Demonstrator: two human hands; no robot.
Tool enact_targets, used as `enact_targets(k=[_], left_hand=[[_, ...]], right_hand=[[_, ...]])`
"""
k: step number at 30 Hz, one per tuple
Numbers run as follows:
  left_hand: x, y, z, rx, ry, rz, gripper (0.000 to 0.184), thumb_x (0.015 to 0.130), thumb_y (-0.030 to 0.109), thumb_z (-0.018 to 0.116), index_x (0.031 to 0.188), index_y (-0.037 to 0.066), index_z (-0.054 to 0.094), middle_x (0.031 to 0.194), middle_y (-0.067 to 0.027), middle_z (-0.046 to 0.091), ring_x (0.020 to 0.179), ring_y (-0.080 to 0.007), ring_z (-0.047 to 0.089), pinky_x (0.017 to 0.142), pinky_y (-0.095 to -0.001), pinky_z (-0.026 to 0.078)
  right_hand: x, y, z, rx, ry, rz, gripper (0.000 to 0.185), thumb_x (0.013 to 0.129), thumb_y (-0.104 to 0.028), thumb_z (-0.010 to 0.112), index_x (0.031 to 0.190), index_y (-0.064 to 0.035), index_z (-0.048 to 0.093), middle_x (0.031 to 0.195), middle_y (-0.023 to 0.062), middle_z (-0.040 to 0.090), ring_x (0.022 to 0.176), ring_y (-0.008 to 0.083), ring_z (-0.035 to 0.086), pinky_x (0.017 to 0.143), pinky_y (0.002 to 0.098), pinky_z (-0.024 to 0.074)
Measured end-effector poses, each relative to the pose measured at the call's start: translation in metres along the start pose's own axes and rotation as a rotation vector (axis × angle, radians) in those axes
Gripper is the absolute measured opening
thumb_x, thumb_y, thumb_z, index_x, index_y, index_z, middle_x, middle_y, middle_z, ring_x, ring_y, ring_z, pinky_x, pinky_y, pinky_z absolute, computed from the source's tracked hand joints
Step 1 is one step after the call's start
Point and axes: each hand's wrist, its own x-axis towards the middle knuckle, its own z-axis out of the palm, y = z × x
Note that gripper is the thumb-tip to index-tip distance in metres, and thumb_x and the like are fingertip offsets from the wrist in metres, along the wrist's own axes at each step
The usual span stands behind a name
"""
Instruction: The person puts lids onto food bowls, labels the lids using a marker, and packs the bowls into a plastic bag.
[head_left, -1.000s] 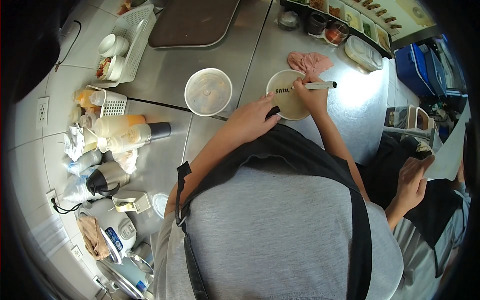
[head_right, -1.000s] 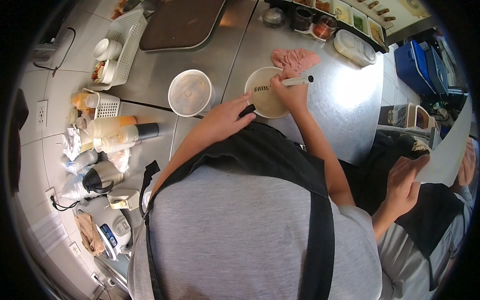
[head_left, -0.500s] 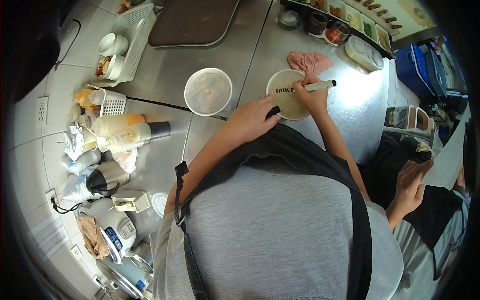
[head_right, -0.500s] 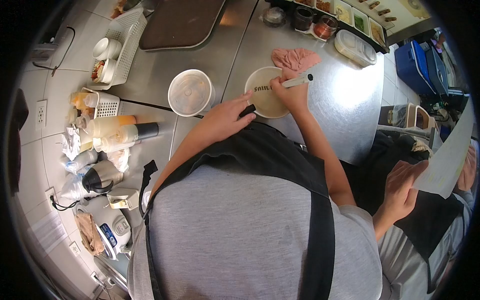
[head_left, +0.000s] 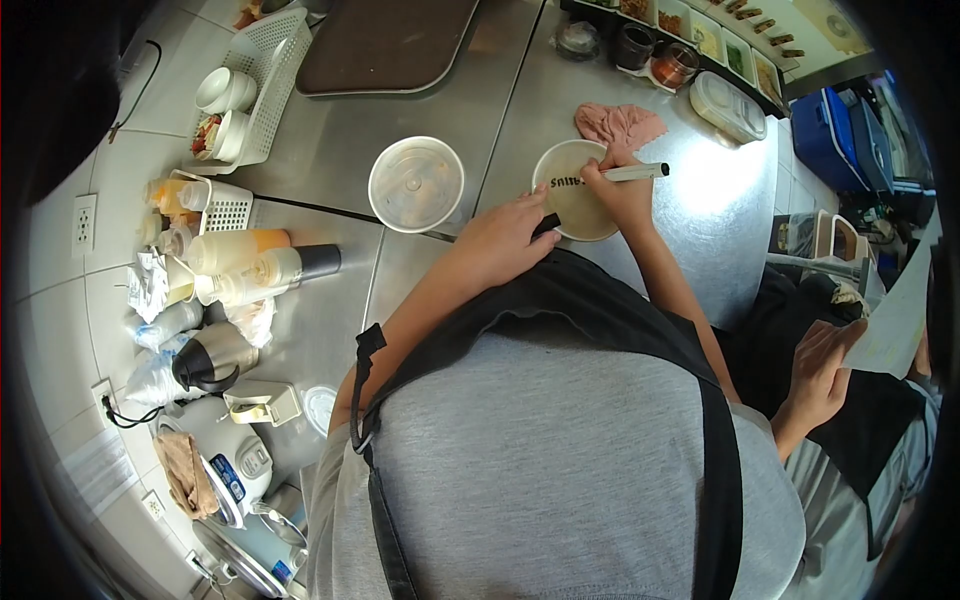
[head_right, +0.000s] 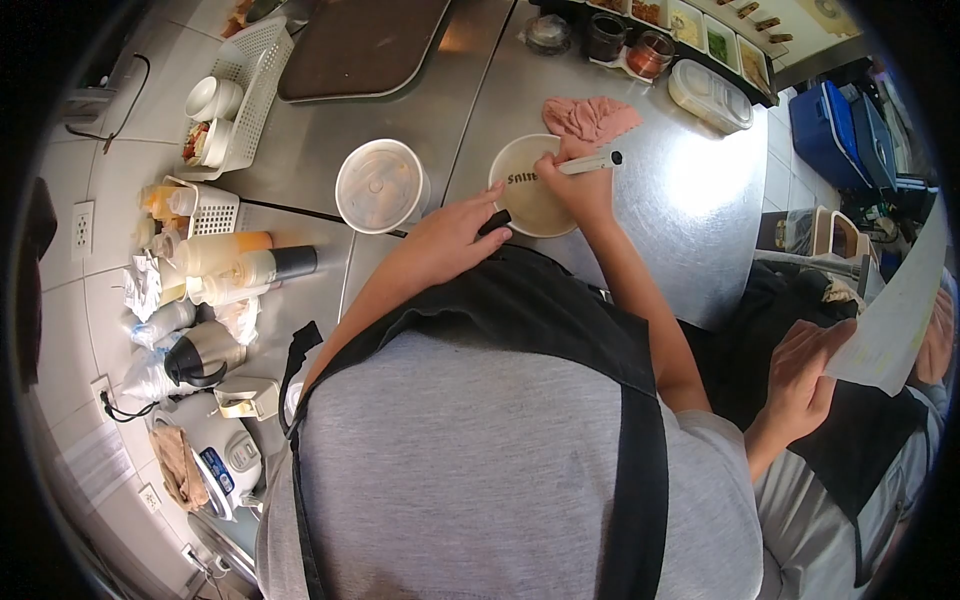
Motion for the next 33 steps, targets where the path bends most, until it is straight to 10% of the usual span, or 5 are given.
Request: enact_targets(k=[14, 33], left_hand=[[-0.001, 0.007, -0.007, -0.033, -0.019, -0.017, 0.052, 0.089, 0.032, 0.049, 0.118, -0.012, 0.050, 0.139, -0.0252, 0.038, 0.123, -0.0349, 0.045, 0.103, -0.0395, 0.036], [-0.001, 0.005, -0.008, -0.060, 0.001, 0.018, 0.051, 0.088, 0.030, 0.051, 0.114, -0.015, 0.051, 0.134, -0.0282, 0.041, 0.120, -0.0365, 0.048, 0.102, -0.0393, 0.037]], right_hand=[[0.008, -0.004, -0.010, 0.407, 0.121, 0.174, 0.030, 0.085, -0.014, 0.063, 0.062, -0.0063, 0.044, 0.057, -0.0005, 0.049, 0.051, 0.0061, 0.042, 0.048, 0.0223, 0.0350], [0.004, 0.006, -0.003, -0.114, 0.144, -0.025, 0.023, 0.073, -0.011, 0.066, 0.060, -0.0019, 0.050, 0.053, 0.0057, 0.053, 0.047, 0.0129, 0.048, 0.047, 0.0307, 0.0378]])
